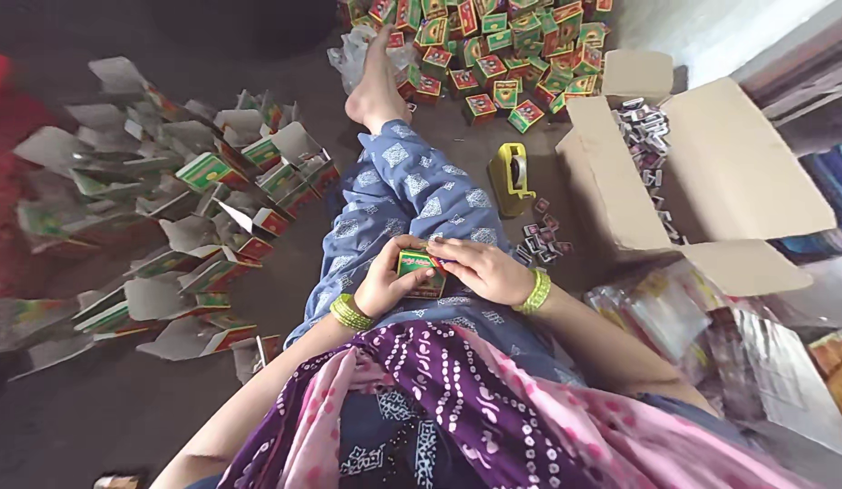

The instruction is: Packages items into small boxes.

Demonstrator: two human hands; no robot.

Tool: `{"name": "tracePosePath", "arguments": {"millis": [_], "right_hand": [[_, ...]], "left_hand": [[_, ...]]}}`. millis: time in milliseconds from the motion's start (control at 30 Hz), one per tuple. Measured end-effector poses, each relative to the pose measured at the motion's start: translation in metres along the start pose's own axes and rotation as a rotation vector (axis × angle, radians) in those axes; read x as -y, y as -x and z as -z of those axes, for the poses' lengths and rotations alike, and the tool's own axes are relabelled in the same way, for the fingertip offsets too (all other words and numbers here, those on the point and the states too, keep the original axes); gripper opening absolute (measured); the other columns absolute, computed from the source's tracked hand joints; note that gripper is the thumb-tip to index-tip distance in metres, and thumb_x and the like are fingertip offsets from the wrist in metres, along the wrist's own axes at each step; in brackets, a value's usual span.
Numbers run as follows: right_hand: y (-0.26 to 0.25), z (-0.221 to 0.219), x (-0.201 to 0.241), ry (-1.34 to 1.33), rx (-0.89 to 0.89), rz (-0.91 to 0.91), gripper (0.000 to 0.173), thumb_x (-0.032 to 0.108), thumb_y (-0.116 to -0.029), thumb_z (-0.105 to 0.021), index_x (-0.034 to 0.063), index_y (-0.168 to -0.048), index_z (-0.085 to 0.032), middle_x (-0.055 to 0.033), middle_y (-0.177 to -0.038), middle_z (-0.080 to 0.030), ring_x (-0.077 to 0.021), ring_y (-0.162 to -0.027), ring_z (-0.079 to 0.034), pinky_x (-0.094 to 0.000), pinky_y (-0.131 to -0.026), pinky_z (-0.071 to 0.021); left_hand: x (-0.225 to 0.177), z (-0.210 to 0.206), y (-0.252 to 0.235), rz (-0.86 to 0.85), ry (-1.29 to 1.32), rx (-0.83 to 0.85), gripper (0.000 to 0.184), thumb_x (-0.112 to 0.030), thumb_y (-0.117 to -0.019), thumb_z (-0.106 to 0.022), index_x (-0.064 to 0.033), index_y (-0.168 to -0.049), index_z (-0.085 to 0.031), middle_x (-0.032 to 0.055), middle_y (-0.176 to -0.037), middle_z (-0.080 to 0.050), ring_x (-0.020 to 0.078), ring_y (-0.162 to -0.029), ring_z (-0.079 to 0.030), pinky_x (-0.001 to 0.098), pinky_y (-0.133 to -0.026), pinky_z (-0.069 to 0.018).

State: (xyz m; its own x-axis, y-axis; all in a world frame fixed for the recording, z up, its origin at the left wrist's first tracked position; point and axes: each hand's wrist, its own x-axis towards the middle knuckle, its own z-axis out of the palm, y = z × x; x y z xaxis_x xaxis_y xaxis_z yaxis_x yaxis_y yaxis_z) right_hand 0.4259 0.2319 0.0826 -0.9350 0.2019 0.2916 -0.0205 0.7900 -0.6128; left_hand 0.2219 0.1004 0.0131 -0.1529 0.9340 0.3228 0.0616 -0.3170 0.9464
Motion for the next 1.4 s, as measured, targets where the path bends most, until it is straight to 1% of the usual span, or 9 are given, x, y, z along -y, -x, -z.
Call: {"name": "tracePosePath", "arguments": {"millis": [167, 267, 367, 600, 800, 933, 1033, 1200, 1400], "right_hand": [[0.013, 0.051, -0.077, 0.008, -0.333, -0.518, 0.026, 0.025, -0.1029, -0.062, 0.0075, -0.119, -0.073, -0.0057, -0.113, -0.075, -0.0133, -0.099, -0.072, -0.0380, -0.091, -0.0607], [0.030, 0.086, -0.150, 0.199, -0.469, -0.941, 0.031, 0.019, -0.1019, -0.061, 0.0049, -0.129, -0.067, -0.0129, -0.121, -0.072, -0.0249, -0.114, -0.069, -0.0481, -0.104, -0.0524], [0.044, 0.104, -0.200, 0.244, -0.388, -1.167, 0.040, 0.018, -0.1039, -0.057, 0.0030, -0.141, -0.057, -0.0195, -0.131, -0.067, -0.0357, -0.125, -0.063, -0.0567, -0.108, -0.0462], [0.046, 0.107, -0.241, 0.080, -0.291, -1.135, 0.038, 0.026, -0.1055, -0.058, 0.0040, -0.137, -0.062, -0.0188, -0.137, -0.063, -0.0332, -0.132, -0.057, -0.0537, -0.114, -0.0409], [0.038, 0.105, -0.242, -0.030, -0.445, -1.238, 0.041, 0.023, -0.0895, -0.080, 0.0059, -0.126, -0.070, -0.0162, -0.118, -0.072, -0.0301, -0.112, -0.068, -0.0519, -0.101, -0.0514], [0.035, 0.114, -0.215, -0.180, -0.554, -1.302, 0.034, 0.025, -0.0899, -0.081, 0.0084, -0.119, -0.075, -0.0143, -0.121, -0.071, -0.0273, -0.113, -0.066, -0.0515, -0.098, -0.0500], [0.042, 0.112, -0.195, -0.188, -0.538, -1.365, 0.033, 0.028, -0.0911, -0.079, 0.0100, -0.119, -0.074, -0.0137, -0.114, -0.070, -0.0236, -0.095, -0.062, -0.0454, -0.082, -0.0501], [0.059, 0.093, -0.190, -0.087, -0.469, -1.399, 0.033, 0.024, -0.0939, -0.075, 0.0050, -0.121, -0.073, -0.0201, -0.123, -0.070, -0.0347, -0.120, -0.063, -0.0581, -0.104, -0.0457], [0.061, 0.076, -0.197, 0.052, -0.470, -1.350, 0.031, 0.030, -0.0952, -0.074, 0.0052, -0.113, -0.075, -0.0203, -0.114, -0.072, -0.0368, -0.111, -0.066, -0.0604, -0.099, -0.0477]], "left_hand": [[-0.004, 0.002, -0.001, 0.109, 0.099, -0.104, 0.046, -0.020, -0.0972, -0.069, -0.0005, -0.132, -0.045, 0.0089, -0.123, -0.067, 0.0159, -0.101, -0.071, 0.0356, -0.086, -0.0629], [-0.005, 0.004, -0.003, 0.119, 0.113, -0.109, 0.037, -0.017, -0.1010, -0.059, 0.0008, -0.131, -0.046, 0.0086, -0.122, -0.066, 0.0151, -0.100, -0.071, 0.0342, -0.085, -0.0627], [-0.005, 0.005, -0.005, 0.104, 0.100, -0.096, 0.031, -0.017, -0.1034, -0.050, 0.0010, -0.129, -0.048, 0.0083, -0.124, -0.064, 0.0133, -0.102, -0.069, 0.0329, -0.086, -0.0613], [-0.001, 0.005, -0.008, 0.111, 0.107, -0.110, 0.030, -0.017, -0.1030, -0.048, 0.0005, -0.127, -0.048, 0.0078, -0.125, -0.064, 0.0131, -0.102, -0.069, 0.0323, -0.086, -0.0611], [0.001, 0.006, -0.009, 0.097, 0.121, -0.104, 0.028, -0.015, -0.1034, -0.048, -0.0003, -0.127, -0.049, 0.0082, -0.124, -0.064, 0.0137, -0.101, -0.070, 0.0328, -0.085, -0.0618], [0.000, 0.006, -0.008, 0.092, 0.116, -0.107, 0.028, -0.015, -0.1032, -0.048, 0.0001, -0.127, -0.049, 0.0082, -0.124, -0.064, 0.0134, -0.101, -0.070, 0.0327, -0.085, -0.0617], [0.000, 0.007, -0.008, 0.081, 0.113, -0.104, 0.029, -0.017, -0.1034, -0.049, -0.0006, -0.127, -0.049, 0.0075, -0.124, -0.065, 0.0132, -0.101, -0.070, 0.0330, -0.085, -0.0617], [0.000, 0.006, -0.008, 0.087, 0.110, -0.096, 0.029, -0.017, -0.1034, -0.048, -0.0002, -0.127, -0.048, 0.0078, -0.123, -0.065, 0.0139, -0.100, -0.070, 0.0334, -0.085, -0.0617], [-0.001, 0.006, -0.005, 0.068, 0.119, -0.105, 0.028, -0.013, -0.1029, -0.048, -0.0001, -0.127, -0.049, 0.0077, -0.123, -0.065, 0.0141, -0.101, -0.070, 0.0335, -0.085, -0.0617]]}}
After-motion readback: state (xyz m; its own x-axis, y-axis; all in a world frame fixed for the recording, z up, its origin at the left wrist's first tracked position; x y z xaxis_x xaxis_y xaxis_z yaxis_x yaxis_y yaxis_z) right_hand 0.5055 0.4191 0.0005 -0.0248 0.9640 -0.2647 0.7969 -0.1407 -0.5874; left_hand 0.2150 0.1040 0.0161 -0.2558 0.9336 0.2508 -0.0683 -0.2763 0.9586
